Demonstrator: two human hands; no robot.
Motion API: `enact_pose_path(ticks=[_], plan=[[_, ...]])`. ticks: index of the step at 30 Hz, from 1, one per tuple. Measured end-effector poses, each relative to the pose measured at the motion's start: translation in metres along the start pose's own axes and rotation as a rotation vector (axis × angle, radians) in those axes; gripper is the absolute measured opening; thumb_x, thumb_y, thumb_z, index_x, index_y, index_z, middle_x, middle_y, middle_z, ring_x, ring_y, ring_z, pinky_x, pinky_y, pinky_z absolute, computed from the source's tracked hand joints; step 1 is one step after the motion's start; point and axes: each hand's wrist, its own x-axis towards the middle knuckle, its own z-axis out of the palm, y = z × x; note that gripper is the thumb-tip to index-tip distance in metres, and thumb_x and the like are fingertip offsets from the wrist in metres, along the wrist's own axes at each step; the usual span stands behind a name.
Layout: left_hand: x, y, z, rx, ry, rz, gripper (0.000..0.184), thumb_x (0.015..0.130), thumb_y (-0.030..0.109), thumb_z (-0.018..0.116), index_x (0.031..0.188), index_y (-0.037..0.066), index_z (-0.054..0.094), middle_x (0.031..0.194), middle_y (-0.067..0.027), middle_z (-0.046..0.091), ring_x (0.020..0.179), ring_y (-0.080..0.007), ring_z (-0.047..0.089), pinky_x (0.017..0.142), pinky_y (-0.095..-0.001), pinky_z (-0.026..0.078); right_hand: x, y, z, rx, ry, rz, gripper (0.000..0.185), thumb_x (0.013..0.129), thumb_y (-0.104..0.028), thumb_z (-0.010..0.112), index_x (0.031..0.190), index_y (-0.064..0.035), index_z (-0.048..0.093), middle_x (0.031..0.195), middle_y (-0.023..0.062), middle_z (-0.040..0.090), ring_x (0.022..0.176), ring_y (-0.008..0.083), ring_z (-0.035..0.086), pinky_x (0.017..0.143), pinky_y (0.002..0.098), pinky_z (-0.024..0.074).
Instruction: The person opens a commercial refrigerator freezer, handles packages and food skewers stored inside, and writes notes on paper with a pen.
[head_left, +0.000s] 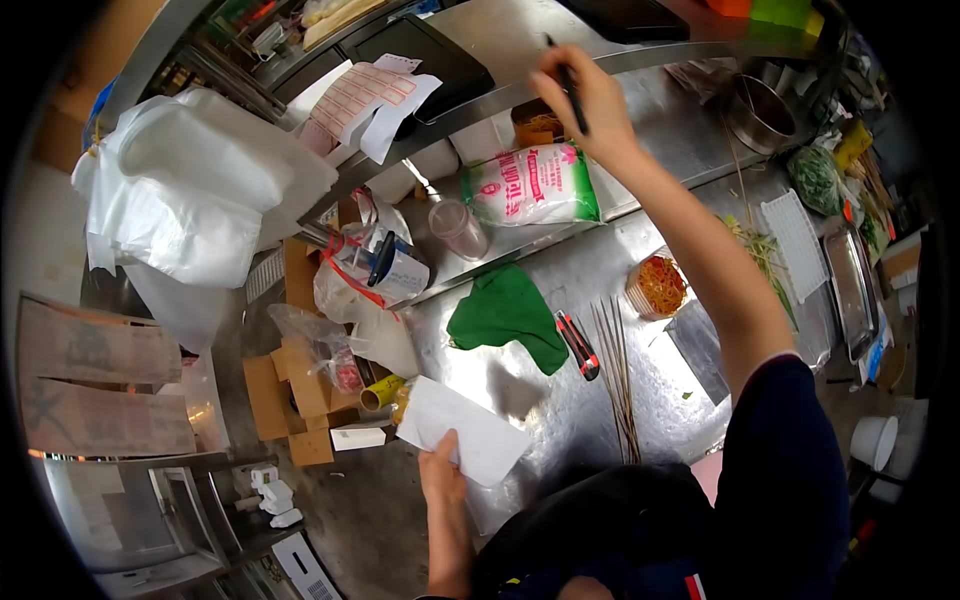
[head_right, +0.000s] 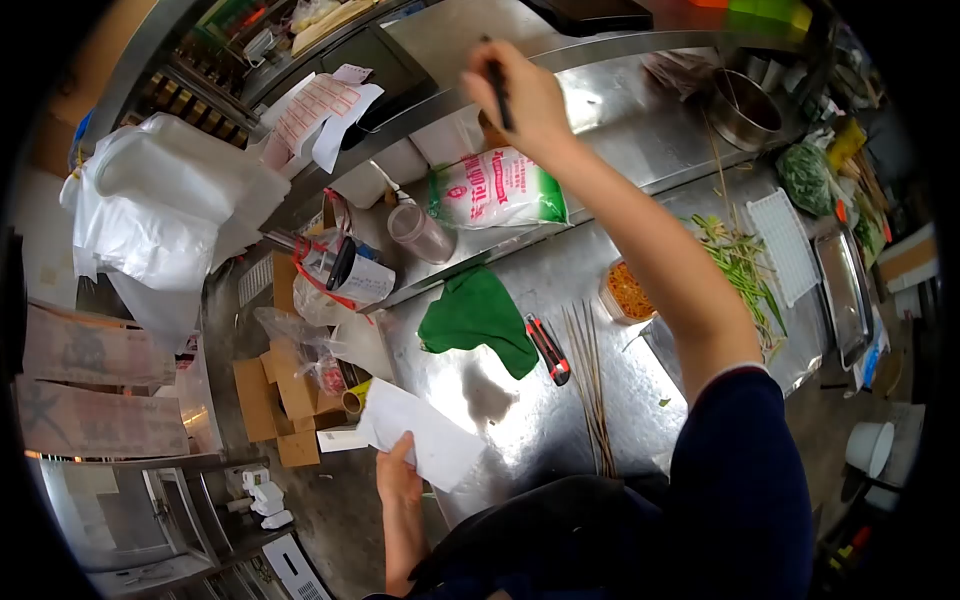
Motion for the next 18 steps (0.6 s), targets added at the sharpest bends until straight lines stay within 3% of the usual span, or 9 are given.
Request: enact_pose_path(ticks=[4, 7, 11, 13, 16, 18], plan=[[0.004, -0.022, 0.003, 0.111, 0.01, -0.032, 0.041, 0.08, 0.0, 0.058, 0.119, -0.004, 0.048, 0.11, -0.0121, 0.058, 0.096, -0.023, 0.059, 0.083, -0.0343, 0.048, -0.028, 0.012, -0.009, 0.057, 0.02, 0.064, 0.015, 0.08, -0.009, 0.062, 0.091, -0.0073, 0.053, 0.07, 0.0067, 0.06, 0.059, 0.017, 0.059, 0.055, 0.0272, 0.0461], [0.012, -0.01, 0.02, 0.192, -0.021, 0.001, 0.043, 0.078, 0.0, 0.063, 0.118, -0.003, 0.049, 0.109, -0.0102, 0.059, 0.095, -0.0202, 0.058, 0.083, -0.0307, 0.047, -0.025, -0.006, -0.003, 0.176, -0.101, 0.015, 0.016, 0.078, -0.006, 0.062, 0.092, -0.0074, 0.054, 0.069, 0.005, 0.059, 0.058, 0.0157, 0.058, 0.054, 0.0272, 0.0458], [0.017, 0.005, 0.044, 0.256, -0.083, 0.111, 0.039, 0.078, 0.001, 0.063, 0.115, -0.002, 0.052, 0.107, -0.0092, 0.059, 0.094, -0.019, 0.058, 0.082, -0.0301, 0.047, -0.035, -0.037, 0.006, 0.133, -0.201, -0.184, 0.02, 0.073, -0.007, 0.062, 0.091, -0.0101, 0.054, 0.073, 0.008, 0.06, 0.063, 0.0238, 0.059, 0.054, 0.0322, 0.0453], [0.009, 0.009, 0.051, 0.307, -0.103, 0.172, 0.037, 0.078, 0.001, 0.063, 0.113, -0.003, 0.053, 0.104, -0.0094, 0.06, 0.09, -0.0185, 0.059, 0.079, -0.0298, 0.048, -0.061, -0.051, 0.008, 0.164, -0.294, -0.145, 0.021, 0.073, -0.007, 0.062, 0.091, -0.0107, 0.053, 0.077, 0.0067, 0.059, 0.07, 0.0259, 0.06, 0.059, 0.0341, 0.0456], [-0.011, -0.002, 0.054, 0.357, -0.139, 0.237, 0.034, 0.077, 0.0, 0.063, 0.11, -0.004, 0.055, 0.1, -0.0103, 0.062, 0.084, -0.0184, 0.061, 0.074, -0.0296, 0.05, -0.085, -0.059, 0.001, 0.159, -0.347, -0.351, 0.022, 0.073, -0.008, 0.063, 0.093, -0.0115, 0.053, 0.08, 0.0065, 0.059, 0.076, 0.0272, 0.058, 0.063, 0.0361, 0.0451], [-0.021, -0.012, 0.046, 0.367, -0.166, 0.205, 0.034, 0.077, 0.0, 0.063, 0.11, -0.005, 0.054, 0.1, -0.0103, 0.062, 0.086, -0.0186, 0.061, 0.074, -0.0296, 0.049, -0.086, -0.061, -0.007, 0.134, -0.394, -0.293, 0.023, 0.073, -0.009, 0.063, 0.093, -0.0113, 0.053, 0.081, 0.0071, 0.059, 0.078, 0.0275, 0.058, 0.064, 0.0366, 0.0447]])
